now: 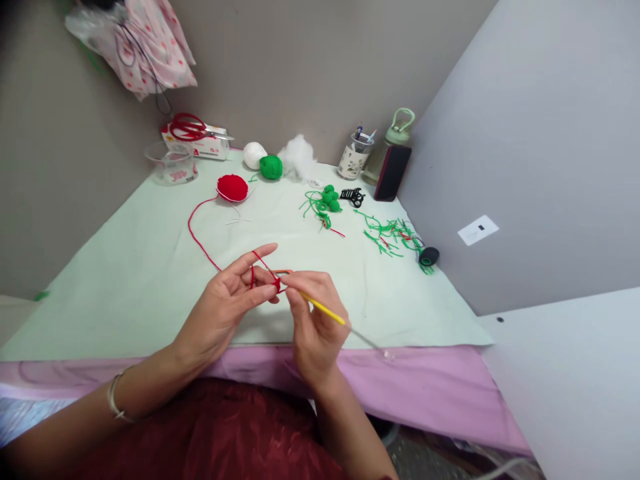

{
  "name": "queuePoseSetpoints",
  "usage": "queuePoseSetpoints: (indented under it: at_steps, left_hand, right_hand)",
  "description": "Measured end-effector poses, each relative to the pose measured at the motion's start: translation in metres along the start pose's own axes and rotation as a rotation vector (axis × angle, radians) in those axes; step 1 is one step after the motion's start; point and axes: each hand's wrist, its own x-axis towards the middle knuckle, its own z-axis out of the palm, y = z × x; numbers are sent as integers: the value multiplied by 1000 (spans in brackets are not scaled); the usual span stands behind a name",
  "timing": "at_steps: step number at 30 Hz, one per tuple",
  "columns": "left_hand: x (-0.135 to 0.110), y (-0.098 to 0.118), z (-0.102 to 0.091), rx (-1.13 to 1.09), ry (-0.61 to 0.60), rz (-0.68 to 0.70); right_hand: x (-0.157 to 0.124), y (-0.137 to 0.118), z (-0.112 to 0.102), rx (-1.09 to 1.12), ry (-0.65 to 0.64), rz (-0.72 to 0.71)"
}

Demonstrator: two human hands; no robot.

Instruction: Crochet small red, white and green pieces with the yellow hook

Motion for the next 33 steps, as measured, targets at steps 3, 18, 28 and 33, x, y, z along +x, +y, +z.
queuePoseSetpoints:
  at_steps: [3, 18, 28, 33]
  left_hand:
    - [0, 2, -1, 10, 7, -18]
    - [2, 2, -2, -85, 0, -81]
    - [8, -2, -9, -256, -13, -182]
    - [8, -2, -9, -267, -14, -191]
  right_hand:
    - [3, 5, -4, 157, 1, 145]
    - [2, 4, -5, 55, 28, 73]
    - [4, 1, -6, 15, 108, 47]
    - [4, 0, -7, 35, 66, 5]
